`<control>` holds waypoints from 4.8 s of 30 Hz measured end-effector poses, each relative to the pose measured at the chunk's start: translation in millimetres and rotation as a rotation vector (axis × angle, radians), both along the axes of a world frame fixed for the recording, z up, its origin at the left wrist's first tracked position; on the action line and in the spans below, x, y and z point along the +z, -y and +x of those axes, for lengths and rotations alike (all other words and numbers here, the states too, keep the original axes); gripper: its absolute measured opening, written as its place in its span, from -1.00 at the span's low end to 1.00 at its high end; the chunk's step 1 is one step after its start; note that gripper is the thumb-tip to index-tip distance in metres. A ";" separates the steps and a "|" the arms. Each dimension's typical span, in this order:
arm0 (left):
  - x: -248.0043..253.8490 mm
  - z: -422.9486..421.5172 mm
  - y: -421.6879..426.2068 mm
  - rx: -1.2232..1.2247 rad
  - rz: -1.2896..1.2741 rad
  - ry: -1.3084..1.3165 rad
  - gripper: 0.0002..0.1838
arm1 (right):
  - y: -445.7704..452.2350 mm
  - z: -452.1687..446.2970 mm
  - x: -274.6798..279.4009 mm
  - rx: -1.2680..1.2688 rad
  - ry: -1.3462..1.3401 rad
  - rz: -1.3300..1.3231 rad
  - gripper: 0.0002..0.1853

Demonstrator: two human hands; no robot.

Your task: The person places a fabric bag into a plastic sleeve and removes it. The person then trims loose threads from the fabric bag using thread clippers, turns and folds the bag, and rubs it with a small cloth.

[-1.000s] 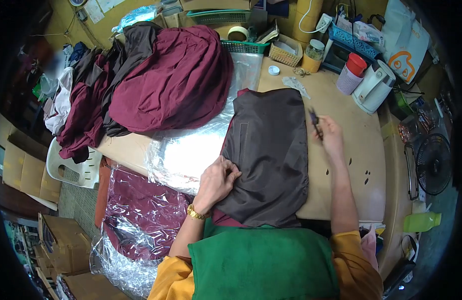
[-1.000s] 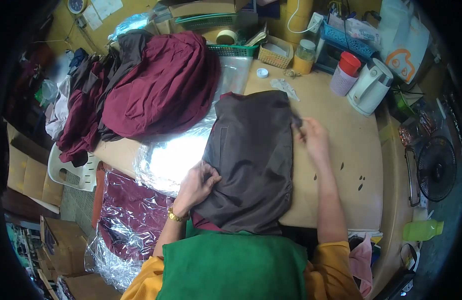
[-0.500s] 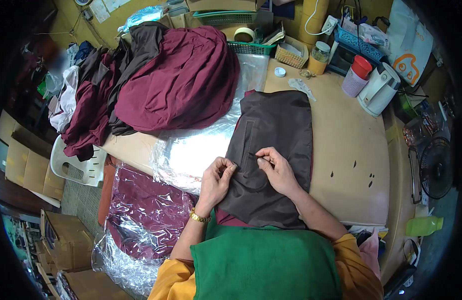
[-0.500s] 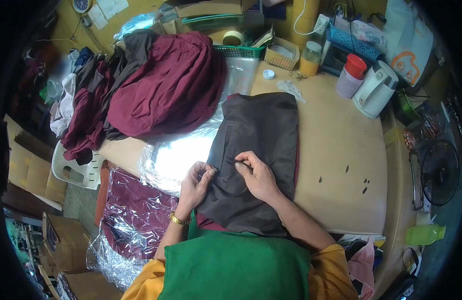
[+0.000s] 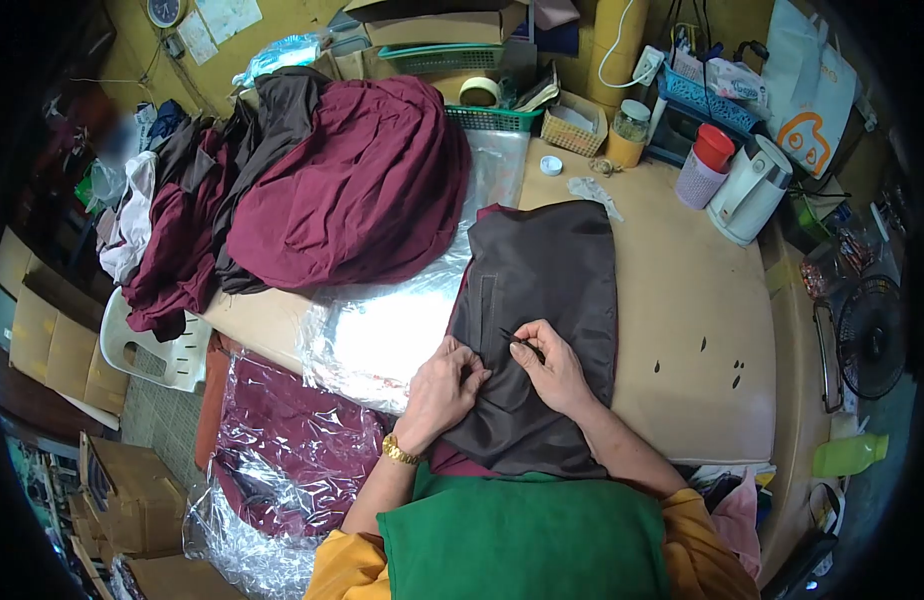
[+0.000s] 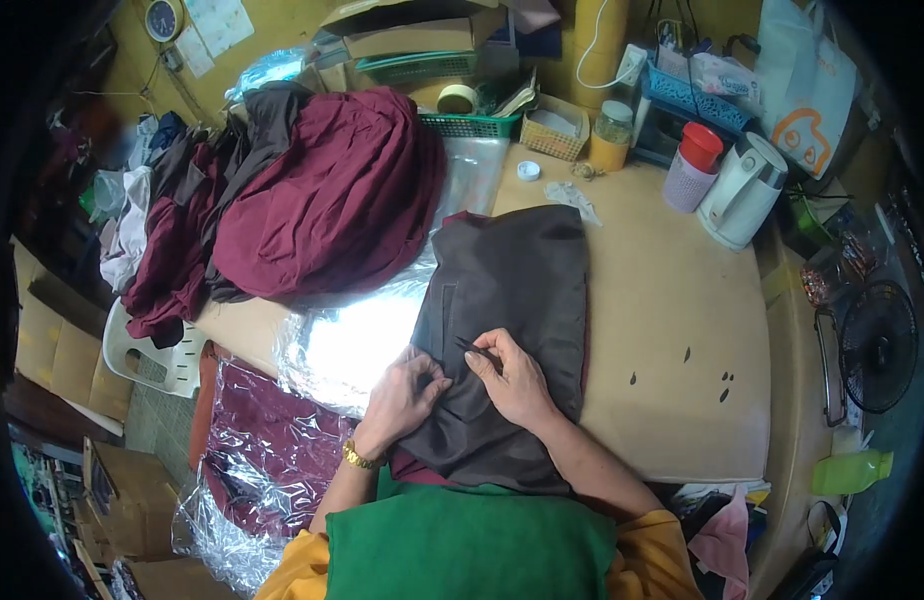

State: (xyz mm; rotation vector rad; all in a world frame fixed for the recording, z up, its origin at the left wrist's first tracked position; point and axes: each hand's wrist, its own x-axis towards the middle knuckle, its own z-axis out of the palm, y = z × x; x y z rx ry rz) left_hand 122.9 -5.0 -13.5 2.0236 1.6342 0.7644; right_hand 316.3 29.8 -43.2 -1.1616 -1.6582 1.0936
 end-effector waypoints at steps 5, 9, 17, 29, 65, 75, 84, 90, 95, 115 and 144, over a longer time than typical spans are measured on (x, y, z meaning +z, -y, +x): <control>3.3 3.0 3.1 0.018 0.005 0.136 -0.85 | -2.4 2.9 -6.0 0.048 -0.048 -0.084 -0.72; 2.9 3.1 1.7 0.067 -0.087 0.184 -0.84 | -0.5 1.5 -0.5 0.025 -0.033 -0.060 -0.73; -11.7 -15.0 -13.5 -0.082 -0.318 0.816 -0.89 | -11.6 9.1 -2.2 0.012 -0.083 -0.046 -0.77; -4.1 -13.7 -5.0 -0.203 -0.356 0.667 -0.70 | 29.9 12.1 68.6 0.051 0.379 0.257 -0.75; -19.2 -63.3 1.8 -0.198 0.091 1.507 -0.36 | 5.8 43.5 52.4 -0.218 0.279 0.313 -0.78; 49.8 -10.7 41.0 -0.565 0.011 0.126 -0.30 | -82.4 135.5 15.9 -0.532 0.781 0.415 -0.78; 8.3 -2.3 37.8 -0.379 -0.143 0.144 -0.68 | -73.8 123.7 25.7 -0.209 0.739 0.047 -0.55; -27.1 -39.6 26.7 0.070 -0.365 1.987 -0.52 | -114.3 158.9 7.9 -0.243 0.970 0.233 -0.54; -16.7 -31.6 38.2 -0.061 -0.166 1.483 -0.24 | -127.1 137.3 21.5 -0.259 0.770 0.319 -0.42; 3.2 6.6 11.5 -0.086 -0.239 1.016 -0.59 | -22.4 47.2 62.6 0.270 1.011 0.447 -0.30; 62.3 -17.3 40.9 -0.286 -0.245 0.273 -0.74 | -121.1 174.9 64.0 -0.068 -0.160 -0.118 -0.82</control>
